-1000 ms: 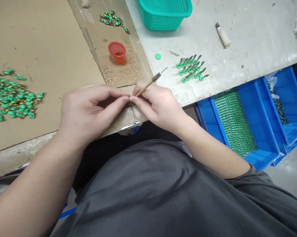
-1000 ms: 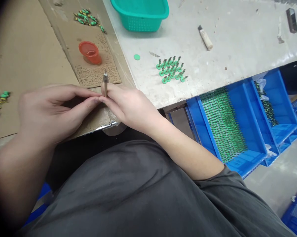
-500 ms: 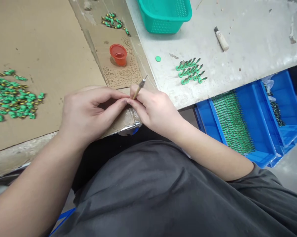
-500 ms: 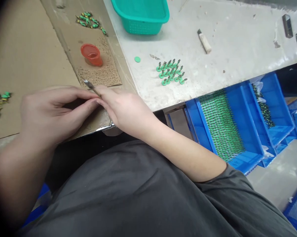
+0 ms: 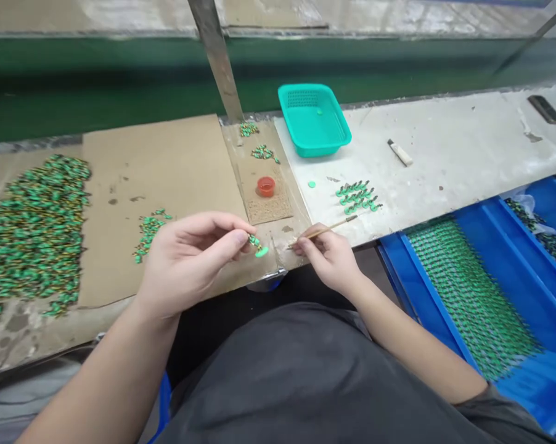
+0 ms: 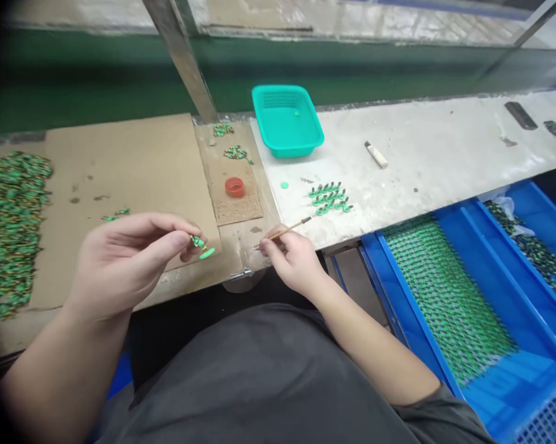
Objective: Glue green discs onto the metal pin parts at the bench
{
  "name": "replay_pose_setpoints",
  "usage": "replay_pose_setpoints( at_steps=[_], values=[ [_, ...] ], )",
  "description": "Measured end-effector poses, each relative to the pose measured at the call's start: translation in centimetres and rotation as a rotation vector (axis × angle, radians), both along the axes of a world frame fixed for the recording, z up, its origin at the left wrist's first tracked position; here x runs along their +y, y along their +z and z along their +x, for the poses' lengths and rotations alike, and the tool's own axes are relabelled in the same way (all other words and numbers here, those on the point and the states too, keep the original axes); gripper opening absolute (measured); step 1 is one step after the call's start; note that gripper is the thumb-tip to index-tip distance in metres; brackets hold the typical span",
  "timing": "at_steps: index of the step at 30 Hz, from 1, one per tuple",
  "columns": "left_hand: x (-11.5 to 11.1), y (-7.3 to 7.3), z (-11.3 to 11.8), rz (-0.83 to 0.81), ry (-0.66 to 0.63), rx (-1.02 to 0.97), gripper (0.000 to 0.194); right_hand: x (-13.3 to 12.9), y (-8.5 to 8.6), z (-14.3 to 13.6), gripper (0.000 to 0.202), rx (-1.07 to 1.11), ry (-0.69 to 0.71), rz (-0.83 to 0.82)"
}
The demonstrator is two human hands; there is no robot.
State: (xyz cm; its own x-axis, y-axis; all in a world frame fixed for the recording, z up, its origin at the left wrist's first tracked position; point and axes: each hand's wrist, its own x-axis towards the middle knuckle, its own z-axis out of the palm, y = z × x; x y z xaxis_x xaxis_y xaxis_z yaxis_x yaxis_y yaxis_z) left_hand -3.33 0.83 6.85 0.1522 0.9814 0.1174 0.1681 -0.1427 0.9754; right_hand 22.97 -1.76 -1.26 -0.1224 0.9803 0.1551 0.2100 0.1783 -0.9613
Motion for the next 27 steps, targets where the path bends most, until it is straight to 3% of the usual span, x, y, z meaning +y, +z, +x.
replay_pose_setpoints(
  at_steps=[4,10,23,27],
  values=[
    [-0.7,2.3,-0.3,-0.012,-0.056,-0.033,0.012,0.1,0.0,-0.1,0.032,-0.017,0.007,0.029],
    [-1.1,3.7,0.2,-0.042,-0.112,-0.085,0.009,0.1,-0.2,-0.1,0.029,-0.027,0.014,0.046],
    [-0.8,4.6,1.1,-0.037,-0.127,-0.054,0.017,0.2,-0.2,0.0,0.023,-0.072,0.03,0.115],
    [-0.4,3.9,1.1,0.007,-0.116,0.044,0.018,0.3,-0.1,0.0,0.022,-0.076,0.034,0.141]
  ],
)
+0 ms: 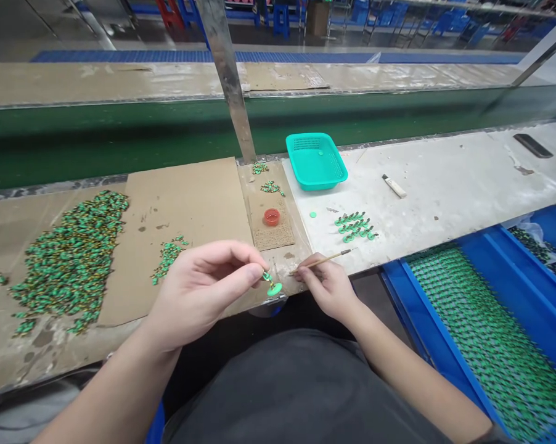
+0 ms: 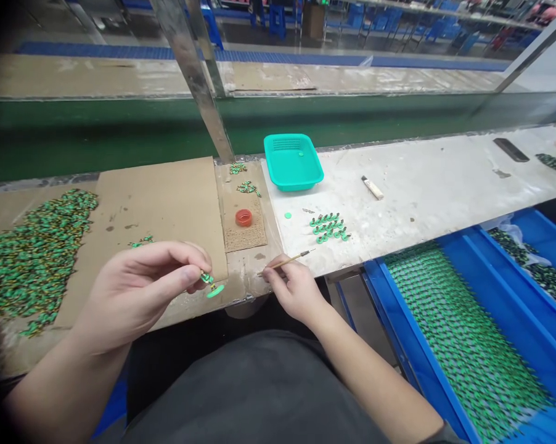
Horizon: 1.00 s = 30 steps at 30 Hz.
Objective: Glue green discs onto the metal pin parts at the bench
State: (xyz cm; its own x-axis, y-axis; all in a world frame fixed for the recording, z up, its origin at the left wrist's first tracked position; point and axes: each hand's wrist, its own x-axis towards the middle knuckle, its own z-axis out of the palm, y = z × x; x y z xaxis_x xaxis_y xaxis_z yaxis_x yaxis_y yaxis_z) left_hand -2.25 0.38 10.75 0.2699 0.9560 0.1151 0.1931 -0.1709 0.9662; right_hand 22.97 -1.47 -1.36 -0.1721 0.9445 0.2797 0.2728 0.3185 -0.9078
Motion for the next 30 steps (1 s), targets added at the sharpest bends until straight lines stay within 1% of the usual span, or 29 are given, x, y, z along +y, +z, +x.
replay_pose_setpoints(
  at_steps=[2,4,5,6,8,9,11,13,16,18,21,25,30],
  values=[
    [0.5,-1.3,0.2,0.159,0.027,0.196,0.019,0.1,0.1,0.0,0.022,0.001,0.004,-0.004],
    [1.0,-3.4,0.5,0.332,0.036,0.384,0.022,0.1,0.2,0.2,0.022,0.0,0.01,-0.017],
    [1.2,-4.5,0.7,0.386,0.027,0.435,0.024,0.1,0.3,0.3,0.021,-0.002,0.014,-0.023],
    [1.3,-5.7,0.9,0.412,0.013,0.454,0.025,0.2,0.4,0.4,0.021,-0.007,0.019,-0.03],
    [1.3,-7.9,1.2,0.411,-0.007,0.443,0.026,0.3,0.7,0.7,0.022,-0.021,0.034,-0.042],
    [1.2,-8.7,1.2,0.413,-0.013,0.44,0.025,0.3,0.8,0.9,0.022,-0.031,0.045,-0.041],
    [0.9,-9.7,1.2,0.417,-0.017,0.435,0.02,0.5,0.9,1.1,0.025,-0.061,0.073,-0.022],
    [0.6,-10.0,1.0,0.423,-0.014,0.439,0.017,0.7,1.1,1.2,0.027,-0.091,0.092,0.003],
    [0.5,-10.0,0.8,0.458,-0.019,0.496,0.026,1.0,1.3,1.1,0.026,-0.137,0.105,0.022],
    [0.7,-10.1,0.8,0.472,-0.035,0.534,0.027,1.4,1.4,0.9,0.026,-0.178,0.123,0.06],
    [0.9,-10.5,1.0,0.451,-0.041,0.55,0.019,1.9,1.3,0.4,0.024,-0.241,0.162,0.132],
    [1.0,-10.7,1.3,0.412,-0.02,0.559,0.019,2.3,1.0,-0.1,0.025,-0.306,0.201,0.144],
    [0.9,-10.5,1.5,0.375,-0.009,0.565,0.019,2.3,0.8,-0.3,0.024,-0.303,0.21,0.175]
  ],
)
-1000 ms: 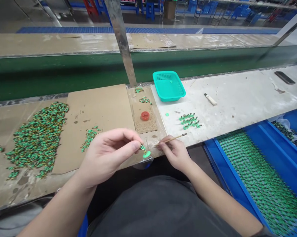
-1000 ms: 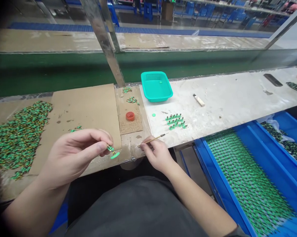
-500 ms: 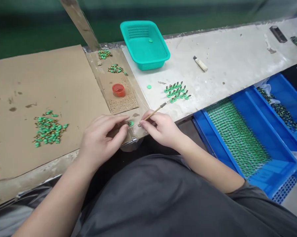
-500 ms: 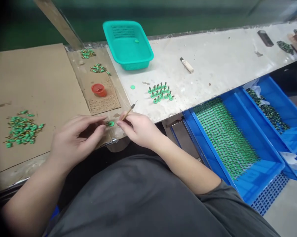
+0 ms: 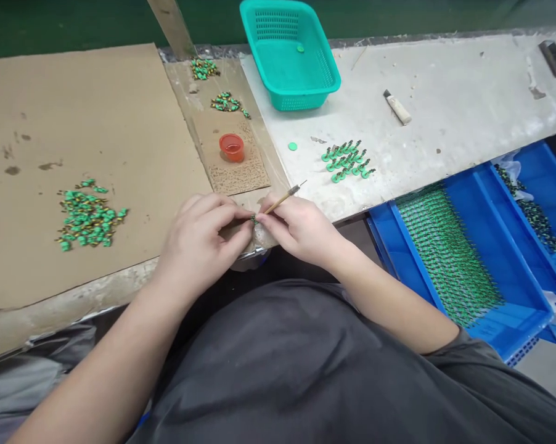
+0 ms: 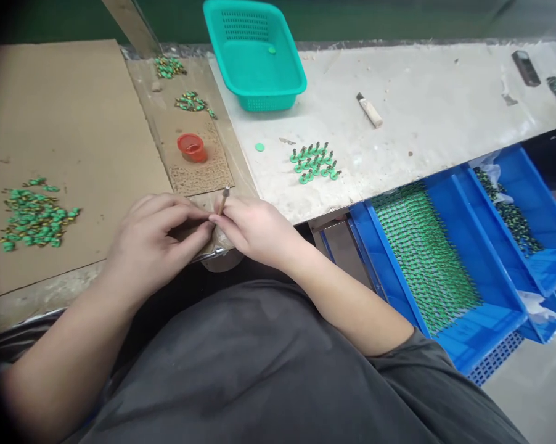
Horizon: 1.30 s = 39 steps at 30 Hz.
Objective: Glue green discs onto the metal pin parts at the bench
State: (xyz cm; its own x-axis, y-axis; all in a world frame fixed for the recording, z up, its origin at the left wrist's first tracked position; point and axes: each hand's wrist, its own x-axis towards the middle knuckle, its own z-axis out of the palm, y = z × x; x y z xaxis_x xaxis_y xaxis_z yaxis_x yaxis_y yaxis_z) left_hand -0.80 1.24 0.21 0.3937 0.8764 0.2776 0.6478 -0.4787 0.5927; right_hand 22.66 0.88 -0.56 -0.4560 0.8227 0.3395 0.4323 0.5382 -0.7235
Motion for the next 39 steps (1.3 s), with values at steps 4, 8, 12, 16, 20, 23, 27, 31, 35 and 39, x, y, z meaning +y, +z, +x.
replay_pose_setpoints(
  at_steps=[4,8,12,16,20,23,27,31,35,39],
  values=[
    [0.0,-0.1,0.0,0.014,-0.005,-0.008,0.02,0.0,0.0,0.0,0.026,-0.016,-0.007,0.008],
    [0.0,-0.2,0.0,0.011,-0.002,-0.002,0.021,-0.1,0.1,-0.1,0.026,-0.042,-0.004,0.009],
    [-0.1,-0.2,-0.1,0.002,-0.004,0.023,0.024,-0.6,0.3,-0.7,0.026,-0.094,-0.026,0.029],
    [0.0,-0.1,-0.2,0.005,-0.014,0.054,0.028,-0.9,0.4,-1.5,0.021,-0.12,-0.07,0.019],
    [0.2,0.2,-0.3,0.028,-0.031,0.053,0.025,-1.3,0.7,-1.6,0.024,-0.133,-0.127,-0.035],
    [0.4,0.4,-0.2,0.071,-0.035,0.047,0.021,-2.4,0.7,-0.5,0.021,-0.061,-0.165,-0.052],
    [0.6,0.7,-0.1,0.104,-0.016,0.056,0.022,-4.8,0.5,2.0,0.021,0.03,-0.272,-0.052],
    [0.8,1.1,2.4,0.077,-0.064,0.021,0.026,-7.1,0.4,4.9,0.021,0.092,-0.377,-0.052],
    [1.8,0.8,9.4,0.006,-0.205,0.006,0.031,-8.1,0.3,8.1,0.021,0.151,-0.541,-0.031],
    [3.5,0.1,17.0,-0.009,-0.193,0.076,0.029,-8.4,0.0,11.2,0.02,0.21,-0.683,-0.027]
  ],
)
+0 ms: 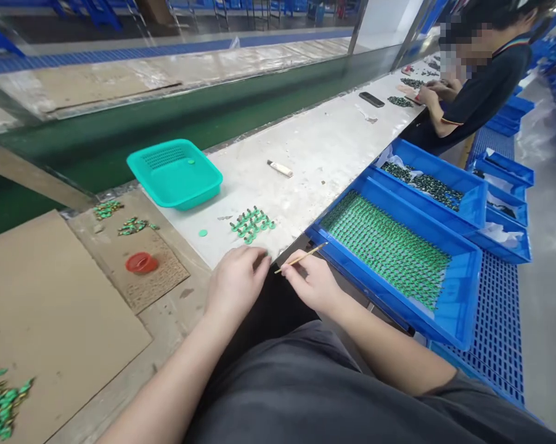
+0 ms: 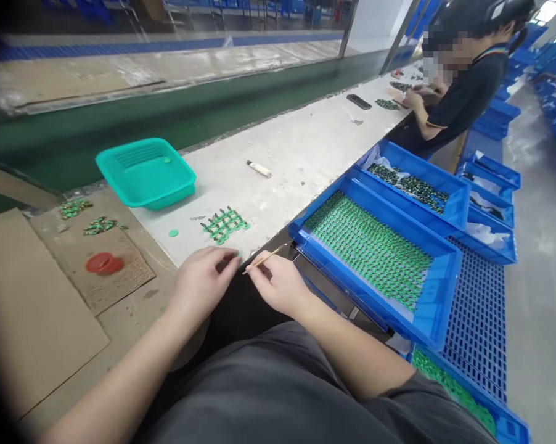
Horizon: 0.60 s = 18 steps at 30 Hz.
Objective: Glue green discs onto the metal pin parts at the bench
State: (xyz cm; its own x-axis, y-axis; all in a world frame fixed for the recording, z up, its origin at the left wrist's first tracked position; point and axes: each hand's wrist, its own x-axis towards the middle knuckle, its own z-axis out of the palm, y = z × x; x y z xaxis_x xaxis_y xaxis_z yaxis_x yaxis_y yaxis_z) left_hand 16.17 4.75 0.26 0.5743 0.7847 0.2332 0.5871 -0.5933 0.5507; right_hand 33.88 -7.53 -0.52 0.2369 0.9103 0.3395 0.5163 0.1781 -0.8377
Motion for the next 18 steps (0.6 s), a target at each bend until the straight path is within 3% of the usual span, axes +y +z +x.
replay_pose_setpoints(
  at_steps=[2,4,11,18],
  values=[
    [0.6,-0.1,2.2,-0.002,0.042,0.034,0.03,-0.2,-0.2,1.2,0.018,0.032,-0.039,-0.006],
    [0.7,0.0,2.9,-0.011,0.081,0.055,0.031,-0.5,-0.4,2.1,0.017,0.062,-0.058,-0.017],
    [0.3,1.2,0.0,-0.018,0.319,0.089,0.04,-0.1,-0.6,2.8,0.022,0.134,-0.059,-0.036],
    [1.8,1.6,1.0,-0.064,0.393,0.169,0.043,2.4,0.0,2.0,0.025,0.181,0.048,-0.096]
  ],
)
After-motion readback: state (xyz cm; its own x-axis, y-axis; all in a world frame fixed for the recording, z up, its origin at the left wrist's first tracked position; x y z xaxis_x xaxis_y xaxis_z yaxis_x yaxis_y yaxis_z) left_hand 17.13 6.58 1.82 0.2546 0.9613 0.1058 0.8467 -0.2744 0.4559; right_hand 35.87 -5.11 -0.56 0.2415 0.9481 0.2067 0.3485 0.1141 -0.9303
